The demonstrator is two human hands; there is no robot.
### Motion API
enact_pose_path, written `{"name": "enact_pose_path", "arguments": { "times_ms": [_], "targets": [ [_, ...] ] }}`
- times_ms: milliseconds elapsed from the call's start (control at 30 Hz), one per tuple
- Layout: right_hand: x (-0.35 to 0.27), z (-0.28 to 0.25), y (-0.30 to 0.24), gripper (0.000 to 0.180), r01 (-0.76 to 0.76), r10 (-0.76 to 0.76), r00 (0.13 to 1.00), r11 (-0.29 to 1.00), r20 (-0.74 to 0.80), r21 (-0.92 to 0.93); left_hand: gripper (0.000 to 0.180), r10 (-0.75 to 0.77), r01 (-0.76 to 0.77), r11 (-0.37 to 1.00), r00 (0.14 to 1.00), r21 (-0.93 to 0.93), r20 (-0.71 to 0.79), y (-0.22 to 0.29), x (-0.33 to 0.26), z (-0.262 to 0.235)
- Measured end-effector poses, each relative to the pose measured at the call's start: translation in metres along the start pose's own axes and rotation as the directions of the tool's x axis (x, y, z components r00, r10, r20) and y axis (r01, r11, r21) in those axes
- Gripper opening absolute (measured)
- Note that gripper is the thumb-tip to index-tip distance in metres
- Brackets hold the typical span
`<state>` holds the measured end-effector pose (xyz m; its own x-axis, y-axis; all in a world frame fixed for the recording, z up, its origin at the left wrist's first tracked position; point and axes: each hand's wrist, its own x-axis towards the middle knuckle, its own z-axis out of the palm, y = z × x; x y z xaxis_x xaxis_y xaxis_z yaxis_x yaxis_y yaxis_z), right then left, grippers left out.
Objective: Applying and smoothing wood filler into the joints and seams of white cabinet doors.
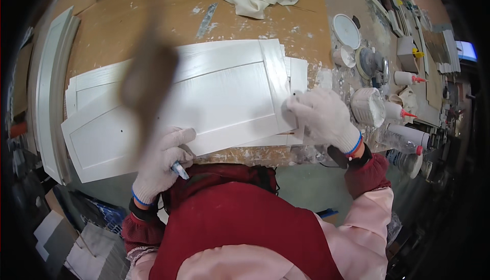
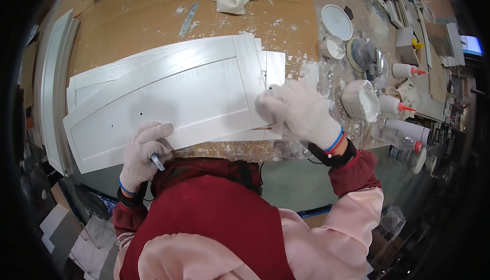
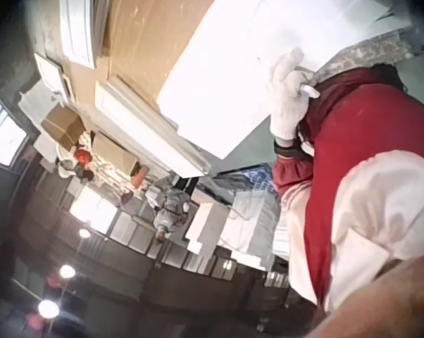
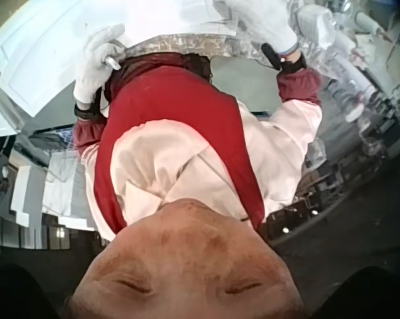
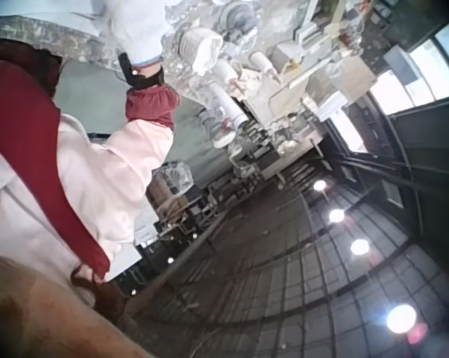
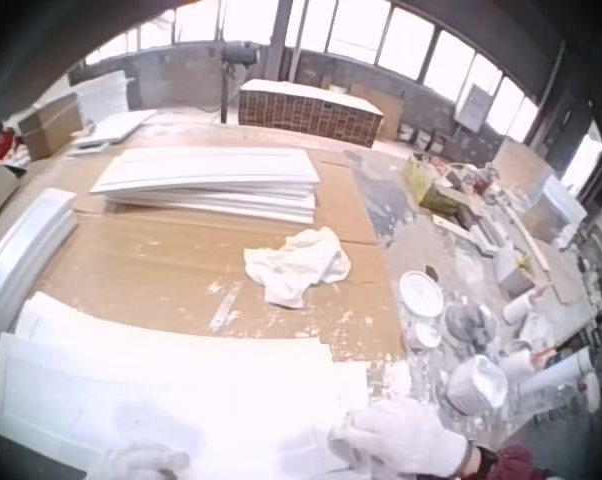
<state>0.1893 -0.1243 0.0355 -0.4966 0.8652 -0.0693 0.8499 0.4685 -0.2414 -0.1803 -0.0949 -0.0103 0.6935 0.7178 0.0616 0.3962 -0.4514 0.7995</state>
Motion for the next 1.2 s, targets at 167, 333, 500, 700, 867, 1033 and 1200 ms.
{"name": "enact_pose_path", "arguments": {
  "times_ms": [167, 333, 500, 700, 867, 1033, 1200],
  "targets": [
    [-0.033, 0.005, -0.008, 0.019, -0.052, 0.023, 0.990, 0.977, 0.138, 0.205, 0.032, 0.046, -0.046, 0.999, 0.999, 0.016, -0.018, -0.002, -0.002, 0.002],
    [-0.006, 0.014, 0.010, 0.024, -0.018, 0.031, 0.956, 0.999, -0.291, 0.047, 0.031, 0.033, -0.033, 0.999, 0.999, -0.002, -0.030, -0.002, -0.003, 0.003],
    [-0.028, 0.003, -0.016, 0.019, 0.094, -0.092, 0.993, 0.995, 0.072, -0.021, 0.026, -0.002, 0.001, 1.000, 0.998, -0.015, -0.066, -0.006, -0.009, 0.008],
    [-0.053, 0.025, -0.040, 0.022, -0.006, 0.019, 0.995, 0.991, -0.102, 0.135, 0.019, 0.175, -0.157, 0.962, 0.982, 0.224, -0.064, 0.002, 0.011, 0.008],
    [-0.034, 0.038, -0.078, 0.025, -0.176, 0.248, 0.933, 0.946, -0.261, 0.271, 0.016, 0.223, -0.186, 0.940, 0.970, 0.285, -0.100, 0.006, 0.020, 0.018],
    [-0.010, 0.053, -0.089, 0.028, -0.458, 0.508, 0.791, 0.861, -0.341, 0.220, 0.017, -0.113, 0.002, 0.949, 0.935, -0.316, -0.335, -0.015, -0.035, -0.009],
    [0.008, 0.060, -0.103, 0.029, -0.574, 0.556, 0.721, 0.814, -0.414, 0.093, 0.020, -0.381, 0.361, 0.908, 0.497, -0.213, -0.780, -0.045, -0.125, -0.101]
  ]
}}
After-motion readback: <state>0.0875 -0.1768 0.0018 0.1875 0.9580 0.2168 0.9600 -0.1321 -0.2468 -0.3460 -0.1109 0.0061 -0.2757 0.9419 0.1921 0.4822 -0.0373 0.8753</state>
